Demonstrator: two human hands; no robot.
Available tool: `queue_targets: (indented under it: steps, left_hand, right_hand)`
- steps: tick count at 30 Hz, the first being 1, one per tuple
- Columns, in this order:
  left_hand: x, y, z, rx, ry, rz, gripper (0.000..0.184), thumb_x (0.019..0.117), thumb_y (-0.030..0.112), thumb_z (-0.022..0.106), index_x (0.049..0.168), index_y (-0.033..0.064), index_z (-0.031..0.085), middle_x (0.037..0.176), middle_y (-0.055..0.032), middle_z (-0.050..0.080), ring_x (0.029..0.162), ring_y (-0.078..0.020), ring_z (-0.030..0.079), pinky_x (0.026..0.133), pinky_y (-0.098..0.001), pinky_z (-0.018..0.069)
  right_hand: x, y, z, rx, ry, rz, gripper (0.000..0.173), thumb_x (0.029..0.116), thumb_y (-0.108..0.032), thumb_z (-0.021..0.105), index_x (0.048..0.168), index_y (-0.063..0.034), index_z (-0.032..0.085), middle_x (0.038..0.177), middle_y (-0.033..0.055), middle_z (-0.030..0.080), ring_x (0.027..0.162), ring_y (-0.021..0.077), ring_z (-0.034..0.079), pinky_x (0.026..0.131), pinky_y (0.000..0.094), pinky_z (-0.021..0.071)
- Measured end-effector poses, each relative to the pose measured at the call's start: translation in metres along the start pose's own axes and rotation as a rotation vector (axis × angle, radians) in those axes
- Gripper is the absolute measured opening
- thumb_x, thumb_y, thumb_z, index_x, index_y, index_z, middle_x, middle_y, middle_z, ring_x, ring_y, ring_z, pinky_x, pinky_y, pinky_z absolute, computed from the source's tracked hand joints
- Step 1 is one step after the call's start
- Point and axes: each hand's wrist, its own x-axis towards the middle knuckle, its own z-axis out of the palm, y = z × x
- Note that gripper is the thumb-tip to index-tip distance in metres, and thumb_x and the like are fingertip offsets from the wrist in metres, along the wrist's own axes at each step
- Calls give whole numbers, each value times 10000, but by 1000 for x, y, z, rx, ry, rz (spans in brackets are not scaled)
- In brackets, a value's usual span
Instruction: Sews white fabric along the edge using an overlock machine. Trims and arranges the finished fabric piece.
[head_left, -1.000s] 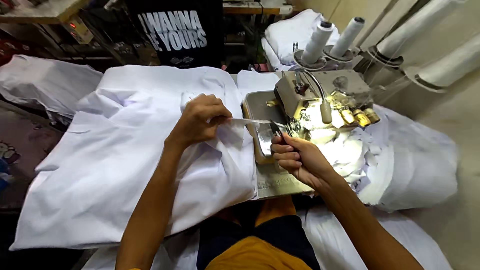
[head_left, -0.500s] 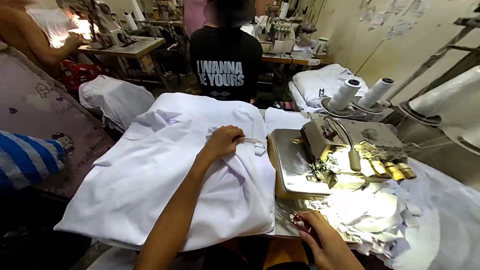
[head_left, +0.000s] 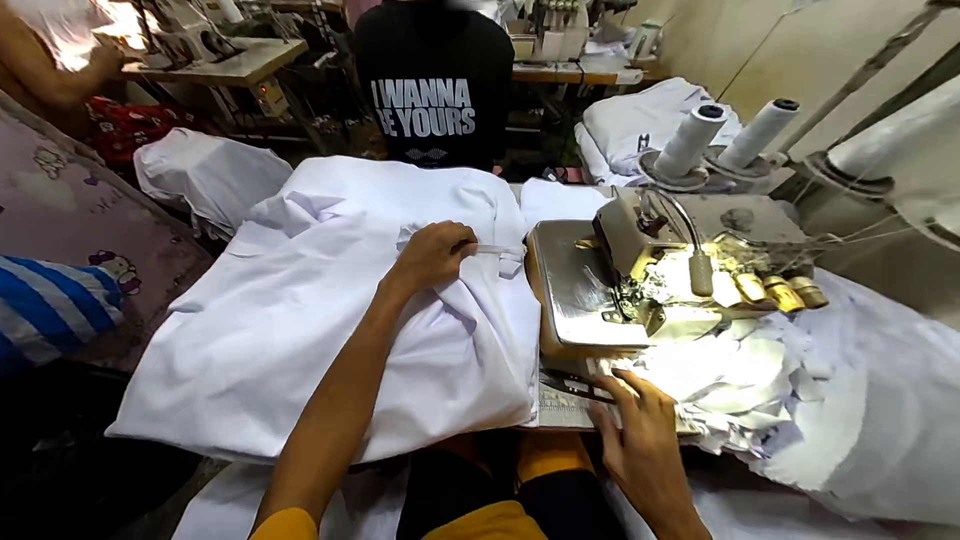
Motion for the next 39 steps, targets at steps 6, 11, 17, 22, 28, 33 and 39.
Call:
queue_targets:
  steps: [6, 11, 17, 22, 28, 33, 39]
  left_hand:
    - [2, -1, -2, -70, 5, 5, 241, 1028, 197, 559, 1034, 27, 729, 963, -136, 722, 923, -266, 696, 853, -480, 547]
    - [4, 4, -2, -44, -16, 2, 253, 1023, 212, 561, 1031, 16, 722, 942, -154, 711, 893, -289, 683, 818, -490, 523]
    - [3, 4, -2, -35, -12, -20, 256, 1022, 232, 563, 1016, 35, 727, 928, -128, 712, 869, -248, 680, 807, -453, 524]
    - [3, 3, -2, -43, -13, -9, 253, 1022, 224, 558, 1013, 38, 728, 930, -125, 714, 879, -246, 684, 811, -449, 525]
    - [3, 2, -2, -40, -19, 0, 244, 1020, 209, 558, 1003, 35, 729, 910, -117, 710, 861, -234, 678, 806, -428, 522]
    - [4, 3, -2, -52, -17, -3, 242, 1022, 210, 561, 996, 38, 730, 900, -111, 709, 852, -220, 677, 800, -413, 524]
    - [4, 1, -2, -78, -25, -17, 234, 1021, 204, 566, 1007, 38, 730, 901, -109, 708, 838, -209, 675, 795, -410, 535]
  right_hand:
    - [-96, 3, -14, 389, -368, 689, 286, 1036, -218, 523, 1130, -4, 689, 936, 115, 717, 808, 206, 712, 749, 433, 614]
    - [-124, 29, 59, 568, -627, 1186, 442, 1115, -296, 420, 1235, 63, 649, 1206, 242, 658, 1154, 299, 616, 1022, 500, 468]
    - [-104, 24, 90, 880, -382, 1199, 400, 1109, -240, 391, 1379, -5, 571, 1332, 121, 630, 1221, 124, 588, 1052, 320, 486]
    - [-103, 28, 97, 646, -381, 1059, 390, 1087, -209, 463, 1302, 77, 620, 1314, 226, 636, 1272, 253, 576, 1114, 421, 429]
    - [-112, 33, 101, 614, -409, 1098, 379, 1088, -172, 464, 1327, 92, 596, 1350, 251, 609, 1298, 284, 557, 1130, 440, 405]
    - [-102, 21, 93, 629, -411, 1167, 358, 1090, -119, 452, 1343, 105, 570, 1359, 256, 595, 1297, 280, 548, 1128, 422, 402]
    - [-116, 26, 93, 564, -306, 1218, 273, 1034, -74, 541, 1200, 114, 648, 1196, 248, 665, 1149, 281, 616, 1033, 456, 470]
